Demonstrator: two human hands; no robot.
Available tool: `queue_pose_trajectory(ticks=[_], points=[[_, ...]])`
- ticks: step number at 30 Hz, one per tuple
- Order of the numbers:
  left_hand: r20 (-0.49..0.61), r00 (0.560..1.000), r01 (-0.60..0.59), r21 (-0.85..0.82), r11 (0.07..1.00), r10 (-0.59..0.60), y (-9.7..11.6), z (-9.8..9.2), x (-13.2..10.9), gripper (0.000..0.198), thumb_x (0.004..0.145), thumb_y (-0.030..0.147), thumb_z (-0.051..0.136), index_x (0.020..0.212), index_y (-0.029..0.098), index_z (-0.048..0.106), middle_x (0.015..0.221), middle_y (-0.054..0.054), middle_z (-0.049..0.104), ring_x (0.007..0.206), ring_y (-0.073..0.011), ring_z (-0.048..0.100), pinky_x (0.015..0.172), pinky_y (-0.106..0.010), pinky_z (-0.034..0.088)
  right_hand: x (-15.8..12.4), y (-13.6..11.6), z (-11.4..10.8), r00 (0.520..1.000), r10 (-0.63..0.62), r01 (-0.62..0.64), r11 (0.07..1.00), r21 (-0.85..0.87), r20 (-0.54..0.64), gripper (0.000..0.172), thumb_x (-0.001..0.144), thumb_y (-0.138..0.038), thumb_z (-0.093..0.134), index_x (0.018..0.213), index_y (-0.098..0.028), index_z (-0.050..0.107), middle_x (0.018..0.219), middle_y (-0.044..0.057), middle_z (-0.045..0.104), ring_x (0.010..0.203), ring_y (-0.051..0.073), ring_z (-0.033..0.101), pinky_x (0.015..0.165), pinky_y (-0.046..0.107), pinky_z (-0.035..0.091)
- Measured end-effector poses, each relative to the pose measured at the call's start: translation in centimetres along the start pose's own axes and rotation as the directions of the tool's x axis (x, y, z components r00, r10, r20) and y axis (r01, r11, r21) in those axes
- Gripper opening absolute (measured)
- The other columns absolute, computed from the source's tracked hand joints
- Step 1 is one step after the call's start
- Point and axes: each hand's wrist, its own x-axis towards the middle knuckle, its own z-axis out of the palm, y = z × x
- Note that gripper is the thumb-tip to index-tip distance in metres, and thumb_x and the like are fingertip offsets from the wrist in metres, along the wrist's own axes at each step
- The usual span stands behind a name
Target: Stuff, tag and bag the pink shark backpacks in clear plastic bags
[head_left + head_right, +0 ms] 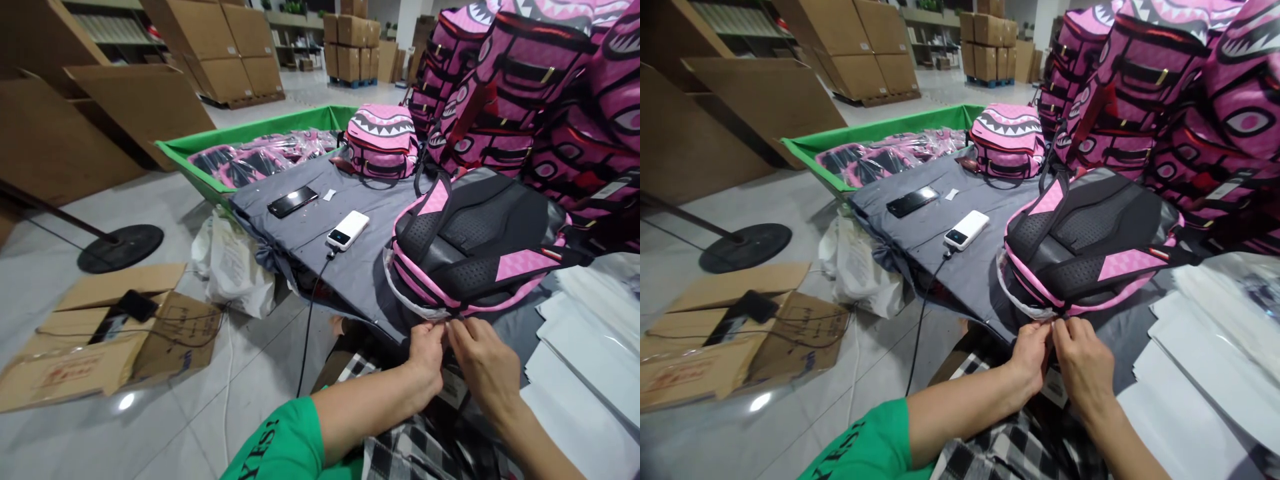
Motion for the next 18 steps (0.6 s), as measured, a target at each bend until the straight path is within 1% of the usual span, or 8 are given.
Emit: queue_pose_trajectory(ticks=[1, 3, 5, 7, 10, 14, 16, 18], points=[[0.008, 1.000, -0.014, 0.016, 1.000, 0.014, 0.1, -0.1, 0.0, 0.025, 0.050, 0.032, 0.077, 0.061, 0.014, 0.065, 0.064, 0.000, 0.058, 0.064, -0.0110, 0.046, 0.066, -0.025, 0.038, -0.4, -0.3, 0.3, 1.000, 0.000, 0.000, 1.000, 0.005, 0.008, 0.029, 0.102, -0.017, 0.041, 0.082, -0.018, 0.063, 0.076, 0.005, 0.059, 0.073, 0.018, 0.050, 0.061, 0.028, 0.033], [0.038, 0.999, -0.024, 0.031, 0.999, 0.023, 0.4, -0.2, -0.1, 0.026, 0.050, 0.034, 0.078, 0.059, 0.013, 0.065, 0.064, -0.001, 0.058, 0.065, -0.0111, 0.046, 0.068, -0.026, 0.038, -1.3, -0.8, 0.7, 1.000, 0.003, -0.002, 0.998, 0.062, -0.012, 0.021, 0.102, -0.019, 0.043, 0.100, -0.015, 0.063, 0.089, 0.008, 0.064, 0.082, 0.020, 0.054, 0.070, 0.029, 0.040], [0.047, 0.999, -0.006, 0.012, 1.000, 0.005, 0.7, -0.5, -0.3, 0.029, 0.053, 0.038, 0.078, 0.060, 0.013, 0.066, 0.065, -0.002, 0.059, 0.066, -0.0123, 0.048, 0.068, -0.026, 0.039, -2.1, -1.1, 0.9, 0.998, 0.027, -0.018, 0.986, 0.164, -0.050, 0.022, 0.102, -0.022, 0.042, 0.114, -0.011, 0.058, 0.098, 0.010, 0.066, 0.088, 0.021, 0.058, 0.079, 0.031, 0.045], [0.070, 0.998, 0.003, -0.006, 1.000, -0.003, 0.7, -0.6, -0.3, 0.030, 0.057, 0.040, 0.077, 0.063, 0.012, 0.067, 0.067, -0.003, 0.061, 0.068, -0.0135, 0.051, 0.070, -0.026, 0.041, -2.6, -1.4, 1.1, 0.995, 0.079, -0.062, 0.970, 0.235, -0.066, 0.023, 0.101, -0.021, 0.040, 0.116, -0.010, 0.054, 0.098, 0.011, 0.066, 0.087, 0.021, 0.059, 0.079, 0.032, 0.046], [0.116, 0.993, -0.036, 0.045, 0.998, 0.030, 0.3, -0.7, -0.2, 0.024, 0.059, 0.034, 0.075, 0.068, 0.012, 0.072, 0.072, -0.005, 0.065, 0.072, -0.0146, 0.054, 0.075, -0.027, 0.043, -3.0, -1.5, 1.4, 0.986, 0.153, -0.132, 0.955, 0.265, -0.060, 0.024, 0.096, -0.017, 0.038, 0.115, -0.013, 0.052, 0.094, 0.010, 0.065, 0.083, 0.021, 0.061, 0.073, 0.033, 0.047], [0.047, 0.995, -0.100, 0.176, 0.979, 0.093, -0.4, -0.7, 0.3, 0.018, 0.057, 0.023, 0.066, 0.069, 0.013, 0.074, 0.074, -0.006, 0.069, 0.073, -0.0161, 0.056, 0.080, -0.030, 0.044, -3.3, -1.3, 1.9, 0.983, 0.167, -0.140, 0.952, 0.272, -0.077, 0.026, 0.094, -0.013, 0.037, 0.115, -0.014, 0.052, 0.093, 0.009, 0.065, 0.082, 0.021, 0.062, 0.072, 0.032, 0.049], [0.027, 0.994, -0.111, 0.205, 0.972, 0.108, -0.6, -0.6, 0.5, 0.017, 0.057, 0.020, 0.064, 0.069, 0.013, 0.074, 0.076, -0.006, 0.070, 0.074, -0.0169, 0.058, 0.081, -0.031, 0.045, -3.6, -1.1, 1.9, 0.981, 0.180, -0.145, 0.932, 0.332, -0.077, 0.024, 0.097, -0.015, 0.038, 0.116, -0.015, 0.052, 0.095, 0.009, 0.066, 0.083, 0.020, 0.063, 0.072, 0.031, 0.050], [0.028, 0.994, -0.112, 0.217, 0.970, 0.108, -0.7, -0.6, 0.6, 0.018, 0.059, 0.021, 0.066, 0.073, 0.012, 0.074, 0.080, -0.007, 0.071, 0.074, -0.0169, 0.058, 0.079, -0.030, 0.046, -3.8, -1.0, 1.6, 0.972, 0.224, -0.173, 0.887, 0.428, -0.072, 0.022, 0.100, -0.018, 0.043, 0.119, -0.018, 0.053, 0.099, 0.007, 0.067, 0.083, 0.018, 0.064, 0.071, 0.029, 0.050]])
